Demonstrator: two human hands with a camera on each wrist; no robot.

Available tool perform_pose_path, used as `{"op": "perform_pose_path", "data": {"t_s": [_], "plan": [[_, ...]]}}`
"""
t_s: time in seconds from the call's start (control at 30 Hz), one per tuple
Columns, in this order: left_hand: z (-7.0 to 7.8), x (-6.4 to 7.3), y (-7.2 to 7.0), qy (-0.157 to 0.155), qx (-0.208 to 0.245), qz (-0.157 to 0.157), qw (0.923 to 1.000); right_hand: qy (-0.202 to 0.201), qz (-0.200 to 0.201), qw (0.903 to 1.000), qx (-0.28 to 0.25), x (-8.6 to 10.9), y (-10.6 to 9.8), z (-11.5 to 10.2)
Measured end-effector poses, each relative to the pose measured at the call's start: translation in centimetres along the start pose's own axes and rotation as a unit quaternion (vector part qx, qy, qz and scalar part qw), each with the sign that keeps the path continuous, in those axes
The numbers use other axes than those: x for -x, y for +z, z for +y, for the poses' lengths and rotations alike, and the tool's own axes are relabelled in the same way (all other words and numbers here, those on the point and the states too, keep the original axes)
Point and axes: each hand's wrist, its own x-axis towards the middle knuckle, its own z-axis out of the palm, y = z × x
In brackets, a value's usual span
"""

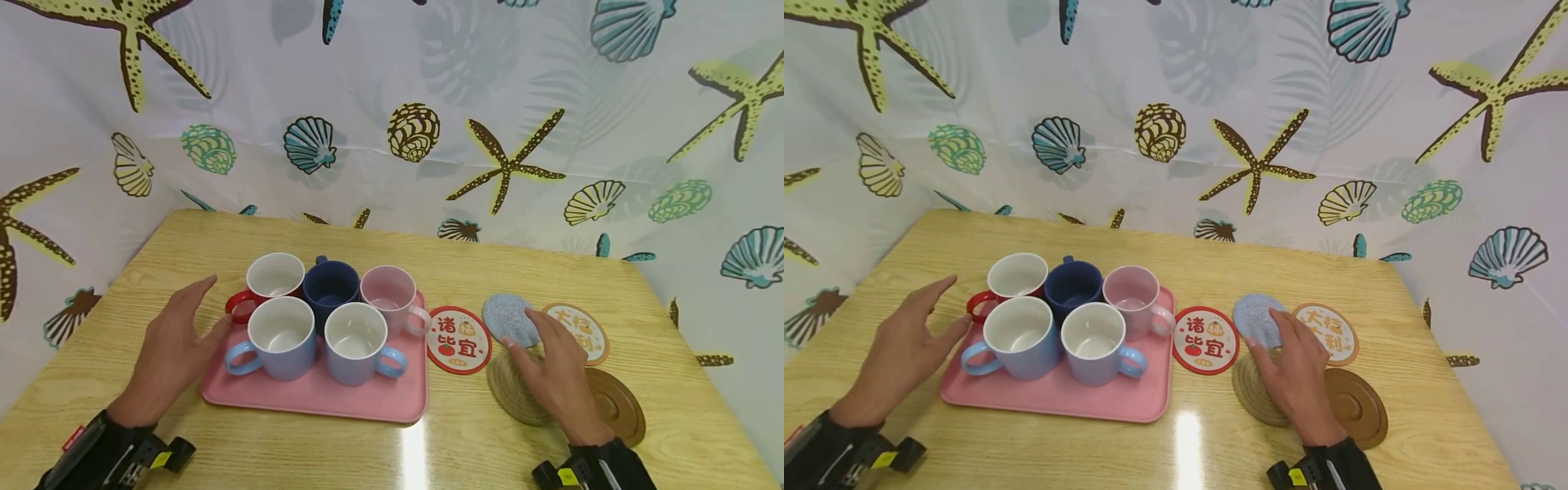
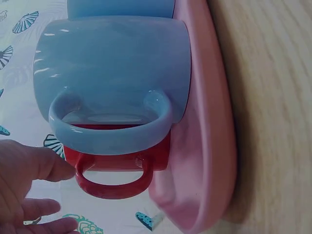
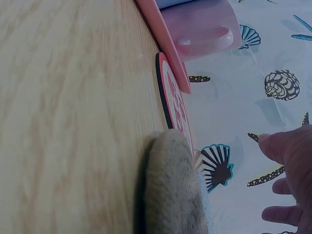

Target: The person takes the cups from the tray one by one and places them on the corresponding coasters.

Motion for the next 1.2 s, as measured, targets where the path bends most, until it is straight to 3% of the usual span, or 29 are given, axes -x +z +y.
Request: {"op": "perform_pose_path", "data": {"t_s": [0.1,0.27,0.5,0.57,0.7,0.8,1.0,1.07,1.2], "plan": [[0.2,0.0,0.0,0.008,0.013,0.012,0.9998,0.003,0.000,1.0000,0.003,0.2,-0.1,0.0],[0.5,-0.1,0.2,0.008,0.040,0.002,0.9992,0.016,-0.006,0.9998,0.010,0.3,-0.3,-0.1],[0.3,-1.2,1.0,-0.035,0.068,-0.055,0.9956,0.019,-0.011,0.9997,0.000,0.3,-0.3,-0.2],[0.0,-1.6,1.2,-0.036,0.071,-0.083,0.9933,0.018,-0.010,0.9998,0.000,0.3,-0.3,-0.3],[-0.4,-2.3,1.4,-0.051,0.095,-0.155,0.9820,0.014,-0.002,0.9999,0.000,0.3,-0.1,-0.4],[-0.3,-2.5,1.6,-0.076,0.132,-0.181,0.9717,0.011,0.001,0.9999,-0.002,0.3,0.0,-0.4],[0.2,-2.3,2.1,-0.110,0.198,-0.183,0.9568,0.012,0.010,0.9999,-0.001,0.5,0.0,-0.3],[0.4,-2.1,2.1,-0.110,0.204,-0.172,0.9576,0.012,0.010,0.9999,0.002,0.5,0.0,-0.3],[0.7,-1.4,2.1,-0.108,0.191,-0.133,0.9665,0.008,0.012,0.9999,0.003,0.4,-0.1,-0.5]]}}
